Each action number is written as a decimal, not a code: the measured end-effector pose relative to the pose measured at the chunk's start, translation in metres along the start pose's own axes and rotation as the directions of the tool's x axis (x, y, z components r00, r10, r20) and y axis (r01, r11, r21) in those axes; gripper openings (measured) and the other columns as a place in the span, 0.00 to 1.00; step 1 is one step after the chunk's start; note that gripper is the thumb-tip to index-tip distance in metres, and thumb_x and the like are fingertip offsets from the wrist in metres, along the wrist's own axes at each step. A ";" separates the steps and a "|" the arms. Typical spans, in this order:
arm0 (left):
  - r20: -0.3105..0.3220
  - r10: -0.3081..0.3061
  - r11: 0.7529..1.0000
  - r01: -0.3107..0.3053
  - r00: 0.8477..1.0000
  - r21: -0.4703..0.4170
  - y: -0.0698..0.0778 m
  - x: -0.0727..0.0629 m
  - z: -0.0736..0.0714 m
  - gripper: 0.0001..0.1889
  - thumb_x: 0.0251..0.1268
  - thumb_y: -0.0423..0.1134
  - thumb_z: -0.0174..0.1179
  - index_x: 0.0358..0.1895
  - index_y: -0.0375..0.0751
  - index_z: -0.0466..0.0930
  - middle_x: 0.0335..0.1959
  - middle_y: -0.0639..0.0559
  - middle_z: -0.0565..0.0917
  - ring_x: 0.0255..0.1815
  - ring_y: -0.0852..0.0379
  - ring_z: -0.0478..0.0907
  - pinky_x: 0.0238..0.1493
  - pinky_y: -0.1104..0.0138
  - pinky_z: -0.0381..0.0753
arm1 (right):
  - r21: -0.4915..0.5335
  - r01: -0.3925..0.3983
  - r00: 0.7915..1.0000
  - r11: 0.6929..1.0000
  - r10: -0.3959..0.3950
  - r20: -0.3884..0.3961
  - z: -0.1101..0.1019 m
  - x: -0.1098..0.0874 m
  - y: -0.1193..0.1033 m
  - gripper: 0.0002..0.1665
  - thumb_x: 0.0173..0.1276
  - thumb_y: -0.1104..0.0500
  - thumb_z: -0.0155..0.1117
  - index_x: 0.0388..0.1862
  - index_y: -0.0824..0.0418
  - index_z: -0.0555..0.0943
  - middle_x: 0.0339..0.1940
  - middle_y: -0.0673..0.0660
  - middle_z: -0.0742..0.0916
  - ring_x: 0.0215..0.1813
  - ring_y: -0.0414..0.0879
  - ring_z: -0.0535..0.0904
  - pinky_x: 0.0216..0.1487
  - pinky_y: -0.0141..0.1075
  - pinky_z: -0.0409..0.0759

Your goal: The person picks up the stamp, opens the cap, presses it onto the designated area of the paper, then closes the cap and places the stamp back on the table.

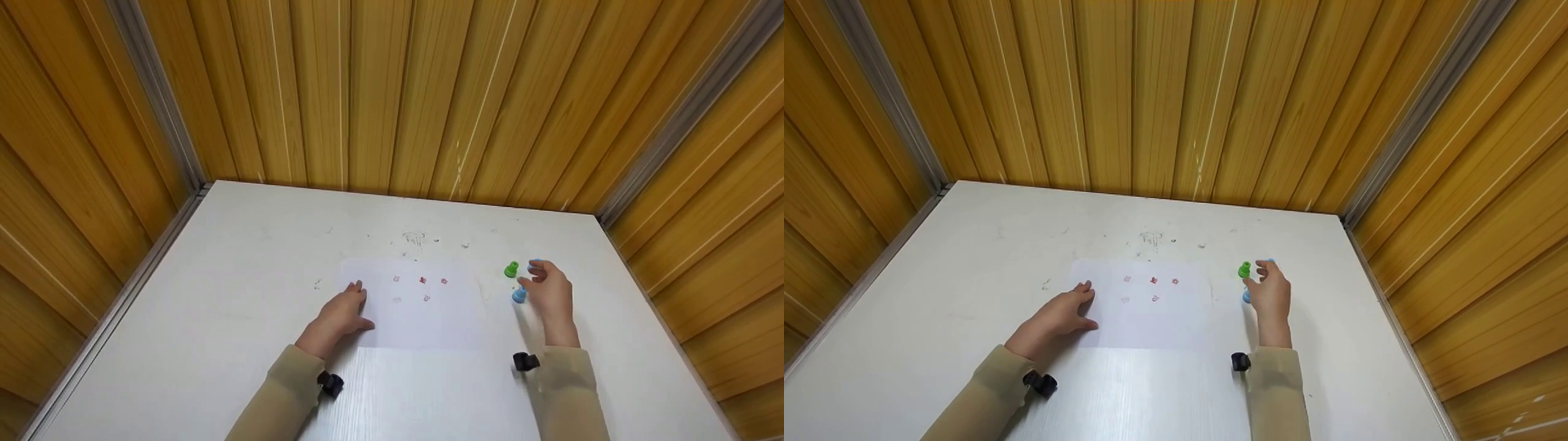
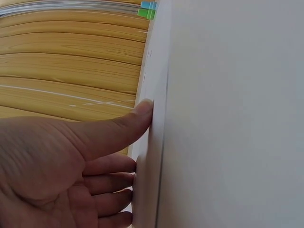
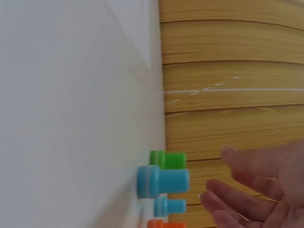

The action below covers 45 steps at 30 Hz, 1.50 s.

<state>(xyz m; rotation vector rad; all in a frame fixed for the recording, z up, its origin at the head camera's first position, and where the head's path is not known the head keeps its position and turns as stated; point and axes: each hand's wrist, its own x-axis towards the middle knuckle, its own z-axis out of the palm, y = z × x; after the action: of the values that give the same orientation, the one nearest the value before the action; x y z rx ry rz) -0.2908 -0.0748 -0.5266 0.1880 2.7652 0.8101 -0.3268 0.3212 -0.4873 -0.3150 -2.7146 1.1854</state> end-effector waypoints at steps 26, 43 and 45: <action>-0.360 0.021 0.975 0.061 0.933 0.216 0.010 0.096 -0.084 0.54 0.69 0.79 0.40 0.83 0.59 0.21 0.82 0.40 0.16 0.84 0.40 0.14 0.84 0.40 0.24 | -0.325 0.293 0.953 0.899 -0.245 0.180 0.090 0.060 -0.106 0.69 0.62 0.18 0.55 0.85 0.41 0.29 0.83 0.56 0.21 0.82 0.65 0.13 0.75 0.79 0.26; -0.328 -0.009 0.955 0.106 0.944 0.278 -0.035 0.113 -0.072 0.53 0.67 0.80 0.40 0.85 0.60 0.28 0.83 0.38 0.18 0.85 0.37 0.17 0.82 0.37 0.21 | -0.428 0.277 0.945 0.860 -0.163 0.283 0.124 0.063 -0.087 0.71 0.58 0.12 0.48 0.86 0.42 0.29 0.83 0.60 0.23 0.82 0.69 0.16 0.74 0.80 0.29; -0.320 -0.012 0.952 0.109 0.947 0.287 -0.037 0.111 -0.071 0.53 0.67 0.80 0.39 0.84 0.60 0.27 0.83 0.38 0.18 0.85 0.37 0.17 0.82 0.36 0.21 | -0.426 0.279 0.944 0.861 -0.163 0.288 0.126 0.062 -0.086 0.72 0.56 0.10 0.47 0.86 0.42 0.30 0.84 0.60 0.24 0.82 0.70 0.16 0.74 0.80 0.30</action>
<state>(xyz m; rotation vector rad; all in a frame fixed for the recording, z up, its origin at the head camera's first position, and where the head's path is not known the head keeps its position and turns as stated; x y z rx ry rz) -0.4187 -0.1204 -0.5118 0.0263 3.1711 0.4265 -0.4262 0.1914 -0.5047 0.1044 -3.1192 0.5294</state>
